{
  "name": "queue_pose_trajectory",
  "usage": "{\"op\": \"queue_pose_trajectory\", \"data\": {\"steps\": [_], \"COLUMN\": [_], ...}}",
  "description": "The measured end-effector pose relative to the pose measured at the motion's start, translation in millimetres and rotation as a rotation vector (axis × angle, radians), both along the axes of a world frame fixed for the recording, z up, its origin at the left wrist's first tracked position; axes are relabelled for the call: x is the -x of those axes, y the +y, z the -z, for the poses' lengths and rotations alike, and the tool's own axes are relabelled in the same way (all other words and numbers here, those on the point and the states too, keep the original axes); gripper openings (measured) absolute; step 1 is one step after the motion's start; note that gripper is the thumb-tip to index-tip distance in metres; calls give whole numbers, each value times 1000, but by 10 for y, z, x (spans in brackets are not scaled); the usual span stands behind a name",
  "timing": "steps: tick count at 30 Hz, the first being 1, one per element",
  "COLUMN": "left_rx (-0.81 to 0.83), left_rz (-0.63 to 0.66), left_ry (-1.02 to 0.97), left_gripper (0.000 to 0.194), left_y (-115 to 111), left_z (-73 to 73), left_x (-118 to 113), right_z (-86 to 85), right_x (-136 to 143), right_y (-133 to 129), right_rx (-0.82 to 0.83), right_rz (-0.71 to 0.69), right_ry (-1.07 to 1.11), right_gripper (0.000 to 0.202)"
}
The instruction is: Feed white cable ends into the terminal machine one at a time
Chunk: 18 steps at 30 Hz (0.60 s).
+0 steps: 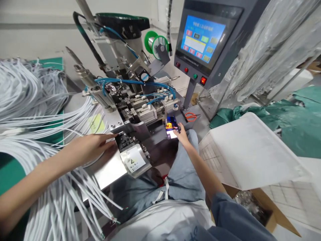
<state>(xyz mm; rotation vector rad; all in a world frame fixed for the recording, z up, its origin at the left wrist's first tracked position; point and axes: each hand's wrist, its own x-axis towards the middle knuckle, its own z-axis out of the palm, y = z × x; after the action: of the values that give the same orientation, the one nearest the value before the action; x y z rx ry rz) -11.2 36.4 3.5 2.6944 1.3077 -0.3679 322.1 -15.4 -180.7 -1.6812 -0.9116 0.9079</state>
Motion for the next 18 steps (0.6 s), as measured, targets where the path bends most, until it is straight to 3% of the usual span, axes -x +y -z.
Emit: {"op": "queue_pose_trajectory", "data": {"steps": [18], "left_rx": [-114], "left_rz": [14], "left_ry": [49], "left_gripper": [46], "left_y": [71], "left_z": [190], "left_x": [106], "right_z": [19], "right_x": [-24], "right_y": [-6], "right_rx": [87], "right_rz": [-55], "right_ry": [-174], "right_gripper": [79]}}
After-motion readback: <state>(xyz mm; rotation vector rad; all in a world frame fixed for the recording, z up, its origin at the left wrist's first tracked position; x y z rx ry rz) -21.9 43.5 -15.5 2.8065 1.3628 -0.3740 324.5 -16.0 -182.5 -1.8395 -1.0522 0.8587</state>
